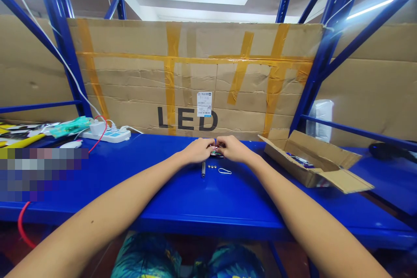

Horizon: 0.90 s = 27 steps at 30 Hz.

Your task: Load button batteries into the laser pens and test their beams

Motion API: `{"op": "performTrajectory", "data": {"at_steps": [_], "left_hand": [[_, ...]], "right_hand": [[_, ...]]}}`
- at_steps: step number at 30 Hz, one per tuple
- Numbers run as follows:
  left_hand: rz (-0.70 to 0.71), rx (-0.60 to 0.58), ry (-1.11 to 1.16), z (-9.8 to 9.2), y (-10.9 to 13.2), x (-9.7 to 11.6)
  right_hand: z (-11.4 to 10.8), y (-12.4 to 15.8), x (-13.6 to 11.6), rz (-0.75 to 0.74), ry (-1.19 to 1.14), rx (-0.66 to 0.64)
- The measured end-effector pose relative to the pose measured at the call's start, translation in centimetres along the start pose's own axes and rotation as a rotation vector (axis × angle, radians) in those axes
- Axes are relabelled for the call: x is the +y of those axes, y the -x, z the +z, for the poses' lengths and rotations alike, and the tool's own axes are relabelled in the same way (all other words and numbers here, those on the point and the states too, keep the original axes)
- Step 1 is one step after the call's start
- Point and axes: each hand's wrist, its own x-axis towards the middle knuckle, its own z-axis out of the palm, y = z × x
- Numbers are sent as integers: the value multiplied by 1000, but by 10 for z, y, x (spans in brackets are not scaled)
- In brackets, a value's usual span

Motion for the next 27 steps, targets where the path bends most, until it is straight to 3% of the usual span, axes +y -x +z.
{"op": "performTrajectory", "data": {"at_steps": [8, 12, 20, 27], "left_hand": [[-101, -23, 337, 3, -7, -10], [-107, -34, 385, 3, -9, -12], [-46, -24, 249, 2, -6, -11], [95, -89, -214, -3, -1, 2]], "right_hand": [[0, -1, 1, -30, 29, 71], [0, 0, 2, -41, 20, 85], [-5, 0, 2, 50, 38, -38], [-11, 1, 5, 126, 40, -187]]}}
